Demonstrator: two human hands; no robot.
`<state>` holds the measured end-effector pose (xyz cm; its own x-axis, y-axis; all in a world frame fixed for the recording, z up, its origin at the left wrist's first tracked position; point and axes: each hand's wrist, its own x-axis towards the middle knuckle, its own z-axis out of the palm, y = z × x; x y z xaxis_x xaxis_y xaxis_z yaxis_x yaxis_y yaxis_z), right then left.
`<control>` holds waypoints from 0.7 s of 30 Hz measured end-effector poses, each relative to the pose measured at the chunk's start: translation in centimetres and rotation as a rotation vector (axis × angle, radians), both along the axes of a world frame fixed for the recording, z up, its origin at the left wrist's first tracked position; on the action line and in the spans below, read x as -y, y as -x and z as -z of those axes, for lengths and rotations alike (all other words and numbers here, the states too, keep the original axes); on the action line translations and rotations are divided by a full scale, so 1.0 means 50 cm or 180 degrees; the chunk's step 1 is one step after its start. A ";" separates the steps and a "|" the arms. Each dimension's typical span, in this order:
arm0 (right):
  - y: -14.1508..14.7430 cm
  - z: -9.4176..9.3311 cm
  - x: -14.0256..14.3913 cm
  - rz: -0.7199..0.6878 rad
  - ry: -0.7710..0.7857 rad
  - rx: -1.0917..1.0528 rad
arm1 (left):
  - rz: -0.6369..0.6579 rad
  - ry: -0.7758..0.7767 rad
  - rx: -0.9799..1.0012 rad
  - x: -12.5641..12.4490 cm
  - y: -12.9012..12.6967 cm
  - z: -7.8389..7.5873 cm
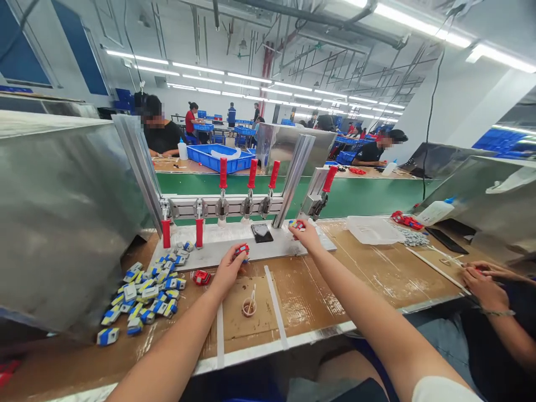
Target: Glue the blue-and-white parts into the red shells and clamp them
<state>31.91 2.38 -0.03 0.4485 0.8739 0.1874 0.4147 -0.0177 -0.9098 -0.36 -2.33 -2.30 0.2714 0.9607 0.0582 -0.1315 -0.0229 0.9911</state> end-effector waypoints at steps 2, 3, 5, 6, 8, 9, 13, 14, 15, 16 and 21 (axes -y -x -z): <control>-0.017 -0.013 -0.034 0.0206 -0.0099 -0.0022 | 0.0000 0.0028 0.0014 0.000 0.000 -0.004; -0.021 -0.017 -0.052 0.0268 -0.0153 -0.0055 | 0.0011 0.0004 -0.0006 -0.001 0.000 -0.006; -0.020 -0.019 -0.084 0.0342 -0.0277 -0.0173 | 0.0046 -0.0069 -0.0087 -0.001 0.001 -0.010; -0.015 -0.019 -0.096 0.0353 -0.0349 -0.0257 | 0.0069 -0.0099 -0.0130 0.000 0.002 -0.011; 0.000 -0.014 -0.107 0.0317 -0.0531 -0.0441 | 0.0122 -0.0135 -0.0217 0.001 0.006 -0.014; 0.008 -0.009 -0.104 0.0280 -0.0640 -0.0530 | 0.0131 -0.0171 -0.0268 0.003 0.009 -0.015; 0.048 0.030 -0.048 0.0278 -0.1066 -0.0874 | 0.0083 -0.0462 -0.0566 0.003 0.017 -0.020; 0.059 0.044 -0.030 0.0352 -0.1134 -0.0968 | 0.0046 -0.0525 -0.0629 -0.001 0.015 -0.023; 0.070 0.058 -0.013 0.0446 -0.1183 -0.1060 | 0.0003 -0.0578 -0.0680 -0.007 0.010 -0.026; 0.082 0.069 0.002 0.0543 -0.1218 -0.1142 | -0.0039 -0.0619 -0.0722 -0.016 0.002 -0.030; 0.129 0.030 0.014 0.0499 -0.1505 -0.1235 | -0.0146 -0.0521 -0.0763 -0.102 -0.082 -0.043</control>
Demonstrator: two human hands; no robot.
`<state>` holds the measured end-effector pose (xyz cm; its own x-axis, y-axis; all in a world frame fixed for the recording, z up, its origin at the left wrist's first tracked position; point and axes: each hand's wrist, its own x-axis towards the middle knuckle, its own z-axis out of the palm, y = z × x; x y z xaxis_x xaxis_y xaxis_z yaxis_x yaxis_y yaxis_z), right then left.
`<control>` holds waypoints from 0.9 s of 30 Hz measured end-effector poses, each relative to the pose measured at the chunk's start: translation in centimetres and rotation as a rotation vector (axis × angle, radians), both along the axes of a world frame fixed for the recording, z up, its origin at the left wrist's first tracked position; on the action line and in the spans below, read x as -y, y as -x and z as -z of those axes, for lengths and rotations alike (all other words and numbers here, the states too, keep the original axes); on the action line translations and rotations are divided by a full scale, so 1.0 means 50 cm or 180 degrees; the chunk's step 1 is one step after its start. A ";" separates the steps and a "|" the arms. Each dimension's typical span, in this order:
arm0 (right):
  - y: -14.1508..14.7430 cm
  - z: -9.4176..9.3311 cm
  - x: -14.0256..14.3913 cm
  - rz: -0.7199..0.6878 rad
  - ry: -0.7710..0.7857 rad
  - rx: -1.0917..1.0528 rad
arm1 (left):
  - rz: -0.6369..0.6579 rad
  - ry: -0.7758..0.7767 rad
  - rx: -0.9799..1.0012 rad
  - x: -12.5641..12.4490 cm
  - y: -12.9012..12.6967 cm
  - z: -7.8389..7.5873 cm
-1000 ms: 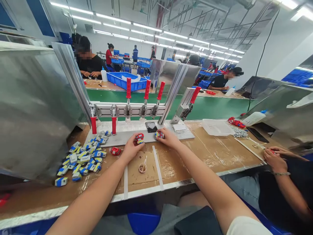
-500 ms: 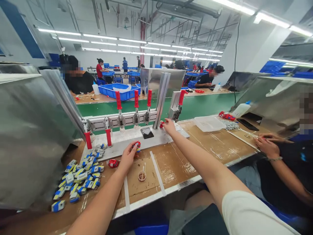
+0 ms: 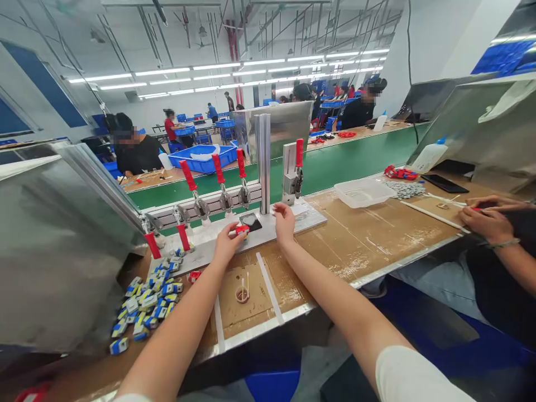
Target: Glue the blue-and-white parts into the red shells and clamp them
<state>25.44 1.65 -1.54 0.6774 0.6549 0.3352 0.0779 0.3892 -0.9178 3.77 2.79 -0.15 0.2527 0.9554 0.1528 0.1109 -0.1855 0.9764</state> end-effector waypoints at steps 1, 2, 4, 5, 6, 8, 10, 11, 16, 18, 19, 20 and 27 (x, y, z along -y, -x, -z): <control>0.005 -0.033 -0.011 -0.0129 -0.0163 0.0121 | -0.0033 0.0047 0.0079 -0.021 -0.020 0.001; 0.009 -0.073 -0.025 -0.0287 -0.0340 0.0264 | -0.0060 0.0076 0.0158 -0.040 -0.040 0.003; 0.016 -0.166 -0.062 -0.0624 -0.0596 0.0509 | -0.0107 0.0074 0.0256 -0.072 -0.074 0.009; 0.021 -0.214 -0.082 -0.0760 -0.0617 0.0551 | -0.0128 0.0053 0.0262 -0.084 -0.087 0.012; 0.026 -0.261 -0.103 -0.0873 -0.0563 0.0542 | -0.0152 0.0019 0.0247 -0.095 -0.098 0.015; 0.036 -0.342 -0.143 -0.1097 -0.0359 0.0423 | -0.0190 -0.0065 0.0205 -0.110 -0.113 0.020; 0.047 -0.399 -0.175 -0.1409 -0.0197 0.0272 | -0.0185 -0.0159 0.0126 -0.123 -0.121 0.023; 0.051 -0.418 -0.185 -0.1560 -0.0145 0.0173 | -0.0166 -0.0205 0.0073 -0.129 -0.123 0.024; 0.066 -0.419 -0.167 -0.1842 -0.0249 -0.0142 | -0.0015 -0.0365 -0.0132 -0.155 -0.128 0.036; 0.067 -0.394 -0.135 -0.1837 -0.0501 0.0096 | 0.0054 -0.0371 -0.0132 -0.162 -0.129 0.045; 0.066 -0.381 -0.119 -0.1837 -0.0632 0.0240 | 0.0089 -0.0368 -0.0118 -0.164 -0.130 0.050; 0.063 -0.368 -0.103 -0.1842 -0.0746 0.0371 | 0.0120 -0.0366 -0.0101 -0.166 -0.130 0.055; 0.040 -0.291 -0.037 -0.1722 -0.1020 0.1217 | 0.0214 -0.0408 -0.0037 -0.175 -0.130 0.072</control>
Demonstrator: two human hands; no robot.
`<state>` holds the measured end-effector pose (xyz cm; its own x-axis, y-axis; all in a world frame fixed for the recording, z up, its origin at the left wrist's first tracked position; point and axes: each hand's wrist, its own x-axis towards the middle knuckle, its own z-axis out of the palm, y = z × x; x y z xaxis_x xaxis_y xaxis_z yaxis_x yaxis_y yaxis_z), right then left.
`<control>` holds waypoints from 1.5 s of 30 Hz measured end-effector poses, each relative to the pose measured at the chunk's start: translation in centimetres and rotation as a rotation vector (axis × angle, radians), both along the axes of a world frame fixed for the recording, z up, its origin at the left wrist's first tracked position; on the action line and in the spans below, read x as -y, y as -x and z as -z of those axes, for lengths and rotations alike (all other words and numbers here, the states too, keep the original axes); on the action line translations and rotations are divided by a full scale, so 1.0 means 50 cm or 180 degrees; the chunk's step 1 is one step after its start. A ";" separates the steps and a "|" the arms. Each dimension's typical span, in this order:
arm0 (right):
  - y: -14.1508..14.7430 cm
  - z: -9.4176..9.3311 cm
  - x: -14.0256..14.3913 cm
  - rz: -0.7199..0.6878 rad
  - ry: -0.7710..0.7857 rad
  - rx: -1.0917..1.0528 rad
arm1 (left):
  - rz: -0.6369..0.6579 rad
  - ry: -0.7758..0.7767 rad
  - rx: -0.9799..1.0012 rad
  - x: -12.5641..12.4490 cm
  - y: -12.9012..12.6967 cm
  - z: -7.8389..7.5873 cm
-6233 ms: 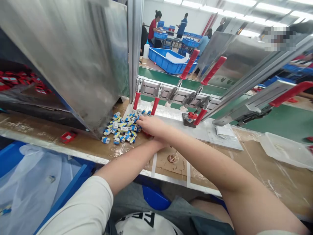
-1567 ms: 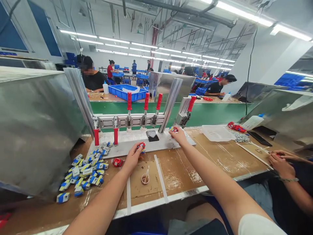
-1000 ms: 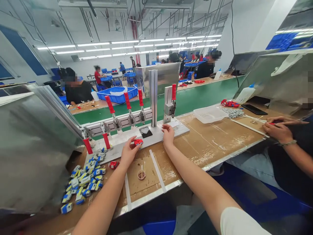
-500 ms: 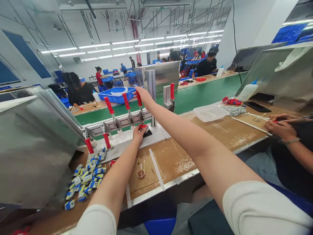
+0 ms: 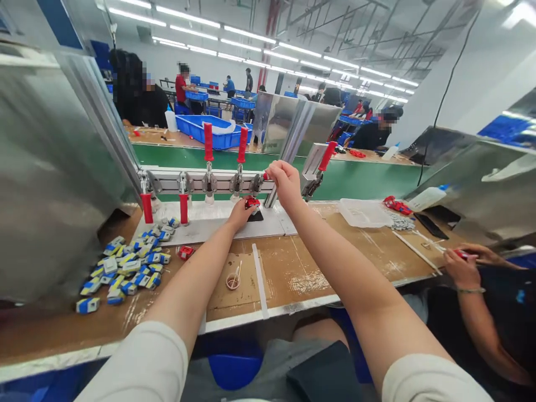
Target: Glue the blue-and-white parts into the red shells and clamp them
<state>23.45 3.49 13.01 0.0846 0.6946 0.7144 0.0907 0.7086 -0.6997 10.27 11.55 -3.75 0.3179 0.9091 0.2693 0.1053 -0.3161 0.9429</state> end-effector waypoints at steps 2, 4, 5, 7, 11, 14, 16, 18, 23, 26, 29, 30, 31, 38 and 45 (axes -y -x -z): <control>-0.004 0.029 0.019 0.0151 -0.0213 0.0458 | 0.0000 -0.0036 0.0005 0.001 0.001 -0.001; -0.004 0.061 0.039 0.0186 -0.0470 0.1157 | 0.0003 -0.0073 0.0010 0.004 0.002 -0.003; -0.003 0.078 0.047 0.0197 -0.0609 0.1496 | 0.0003 -0.0091 0.0012 0.006 0.003 -0.004; 0.000 0.106 0.057 0.0314 -0.0873 0.1883 | 0.0007 -0.0124 0.0014 0.009 0.004 -0.004; 0.008 0.128 0.055 0.0604 -0.1166 0.1802 | 0.0026 -0.0162 -0.0014 0.014 0.004 -0.006; 0.010 0.122 0.051 0.0588 -0.1221 0.1800 | 0.0021 -0.0172 -0.0040 0.018 0.006 -0.008; 0.009 0.118 0.052 0.0594 -0.1209 0.1805 | 0.0044 -0.0176 -0.0047 0.020 0.007 -0.010; 0.007 0.118 0.054 0.0586 -0.1200 0.1885 | 0.0070 -0.0174 -0.0048 0.022 0.008 -0.011; 0.003 0.134 0.056 0.0597 -0.1305 0.2268 | 0.0043 -0.0148 -0.0062 0.023 0.007 -0.013; -0.002 0.147 0.052 0.0713 -0.1364 0.2446 | 0.0032 -0.0125 -0.0078 0.022 0.006 -0.012; -0.009 0.166 0.042 0.0802 -0.1513 0.2713 | 0.0024 -0.0117 -0.0077 0.021 0.006 -0.010; -0.013 0.175 0.038 0.0832 -0.1587 0.2814 | 0.0029 -0.0116 -0.0071 0.021 0.006 -0.009; -0.017 0.184 0.032 0.0881 -0.1655 0.2932 | 0.0040 -0.0114 -0.0063 0.021 0.006 -0.008; -0.045 0.247 -0.010 0.1246 -0.1878 0.4073 | 0.0084 -0.0101 -0.0127 0.019 0.007 -0.005; -0.025 0.232 -0.003 0.0590 -0.1030 0.4247 | -0.0069 -0.0225 -0.0522 0.051 0.024 -0.046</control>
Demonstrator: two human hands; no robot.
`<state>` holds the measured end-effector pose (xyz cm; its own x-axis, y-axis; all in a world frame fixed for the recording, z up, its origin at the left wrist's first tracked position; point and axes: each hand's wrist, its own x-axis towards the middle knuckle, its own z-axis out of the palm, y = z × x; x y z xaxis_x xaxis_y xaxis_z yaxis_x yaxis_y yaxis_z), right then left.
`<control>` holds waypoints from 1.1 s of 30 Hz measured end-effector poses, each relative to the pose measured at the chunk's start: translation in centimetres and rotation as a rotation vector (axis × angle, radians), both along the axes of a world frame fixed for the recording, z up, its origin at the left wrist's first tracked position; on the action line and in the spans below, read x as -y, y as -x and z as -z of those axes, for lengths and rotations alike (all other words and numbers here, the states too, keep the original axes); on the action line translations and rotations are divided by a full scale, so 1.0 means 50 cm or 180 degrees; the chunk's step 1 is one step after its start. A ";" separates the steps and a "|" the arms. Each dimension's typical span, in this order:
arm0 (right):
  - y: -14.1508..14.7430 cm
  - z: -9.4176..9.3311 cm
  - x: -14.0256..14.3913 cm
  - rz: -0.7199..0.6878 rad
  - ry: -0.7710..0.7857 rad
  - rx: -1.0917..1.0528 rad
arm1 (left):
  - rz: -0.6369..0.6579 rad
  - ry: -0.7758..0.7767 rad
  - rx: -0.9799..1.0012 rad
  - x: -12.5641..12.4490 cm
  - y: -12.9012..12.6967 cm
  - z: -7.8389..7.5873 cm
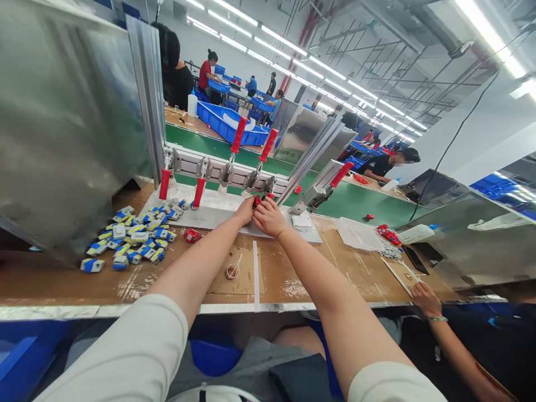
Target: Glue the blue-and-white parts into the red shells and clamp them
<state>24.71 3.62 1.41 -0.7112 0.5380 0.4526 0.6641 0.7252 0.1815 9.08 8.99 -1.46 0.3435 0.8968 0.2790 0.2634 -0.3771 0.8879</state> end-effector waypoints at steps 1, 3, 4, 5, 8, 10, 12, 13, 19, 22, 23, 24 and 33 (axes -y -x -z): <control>0.005 -0.003 0.010 -0.0056 0.0110 -0.0131 | 0.0002 -0.0031 -0.0081 0.009 0.005 -0.010; 0.015 0.001 0.039 -0.0115 0.0214 -0.0659 | 0.0019 -0.0105 -0.0255 0.031 0.020 -0.031; 0.020 0.009 0.057 -0.0023 0.0173 -0.1189 | 0.0031 -0.0146 -0.0349 0.044 0.032 -0.042; 0.025 0.021 0.075 0.0172 0.0070 -0.1865 | 0.0045 -0.0183 -0.0440 0.058 0.048 -0.052; 0.037 0.066 0.124 0.0985 -0.0324 -0.3700 | 0.0059 -0.0338 -0.0777 0.111 0.131 -0.079; 0.042 0.089 0.144 0.1238 -0.0364 -0.4147 | -0.0028 -0.0633 -0.1359 0.150 0.212 -0.092; 0.043 0.098 0.155 0.1283 -0.0169 -0.4303 | -0.0258 -0.0927 -0.2227 0.188 0.298 -0.102; 0.043 0.099 0.157 0.1287 -0.0003 -0.4388 | -0.0371 -0.0983 -0.2651 0.206 0.336 -0.105; 0.053 0.089 0.178 0.0267 0.1115 -0.3503 | -0.0658 -0.0976 -0.3591 0.289 0.420 -0.083; 0.080 0.079 0.198 -0.0456 0.1606 -0.2109 | -0.0592 -0.0937 -0.3435 0.303 0.406 -0.065; 0.090 0.074 0.204 -0.0594 0.1721 -0.1751 | -0.0576 -0.0935 -0.3358 0.303 0.400 -0.062; 0.098 0.070 0.209 -0.0699 0.1809 -0.1470 | -0.0564 -0.0962 -0.3261 0.300 0.392 -0.059; 0.121 0.061 0.224 -0.0903 0.1880 -0.1023 | 0.0342 -0.1121 -0.2311 0.239 0.239 -0.042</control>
